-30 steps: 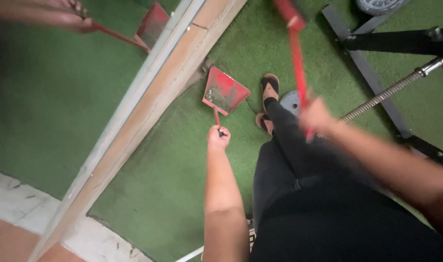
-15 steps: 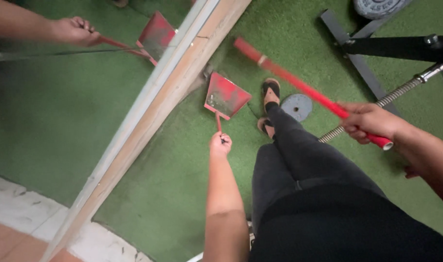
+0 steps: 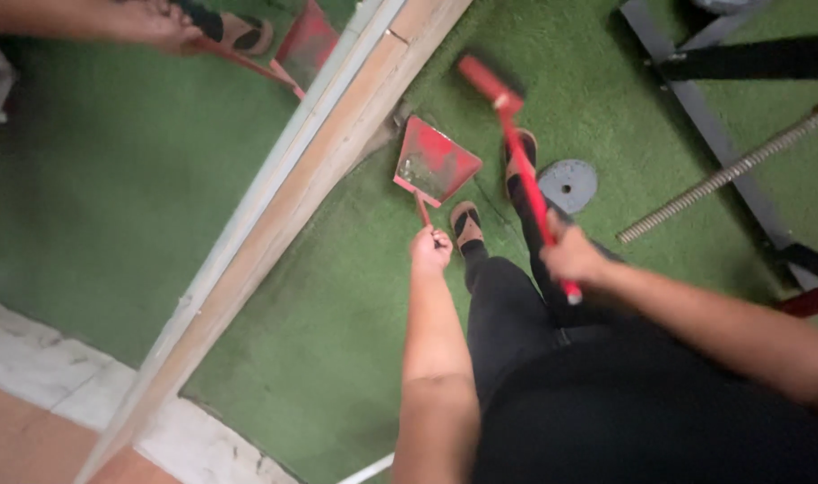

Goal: Sweep the floor of a gym using a broom and dustpan.

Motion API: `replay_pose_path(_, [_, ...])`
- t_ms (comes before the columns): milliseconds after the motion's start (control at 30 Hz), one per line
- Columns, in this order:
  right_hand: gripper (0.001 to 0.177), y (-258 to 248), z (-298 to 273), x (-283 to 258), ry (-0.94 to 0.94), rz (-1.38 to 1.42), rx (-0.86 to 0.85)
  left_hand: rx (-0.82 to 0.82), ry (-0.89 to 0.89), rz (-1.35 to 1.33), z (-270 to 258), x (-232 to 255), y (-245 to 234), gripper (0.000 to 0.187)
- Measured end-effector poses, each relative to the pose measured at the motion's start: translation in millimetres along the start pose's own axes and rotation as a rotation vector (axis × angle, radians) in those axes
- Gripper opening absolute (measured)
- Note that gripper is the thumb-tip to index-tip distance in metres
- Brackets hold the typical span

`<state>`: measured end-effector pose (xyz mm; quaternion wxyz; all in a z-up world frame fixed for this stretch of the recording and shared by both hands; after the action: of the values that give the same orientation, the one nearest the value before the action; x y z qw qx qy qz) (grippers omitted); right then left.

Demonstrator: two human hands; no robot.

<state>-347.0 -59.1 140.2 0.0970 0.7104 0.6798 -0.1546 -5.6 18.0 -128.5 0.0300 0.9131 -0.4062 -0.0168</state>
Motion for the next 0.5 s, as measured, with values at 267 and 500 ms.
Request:
replay_pose_path(267, [0.066,-22,-67,12,0.354,0.171,-0.299,-0.017,-0.026,0.084,-13,3,17,0.010])
replay_pose_path(500, [0.079,-67,-57,-22,0.202,0.228,-0.109,0.027,-0.027,0.144,-40,3,0,0.013])
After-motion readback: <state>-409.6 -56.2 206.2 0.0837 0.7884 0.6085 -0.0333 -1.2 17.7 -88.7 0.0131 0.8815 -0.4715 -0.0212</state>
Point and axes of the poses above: each hand's wrist, its own z-axis towards the middle knuckle, its own y-axis out of the palm, x = y × z, the point moved 10 cm from there along z, towards the middle knuckle, and after that the axes turned 14 degrees about z, right-handed, at the moved point
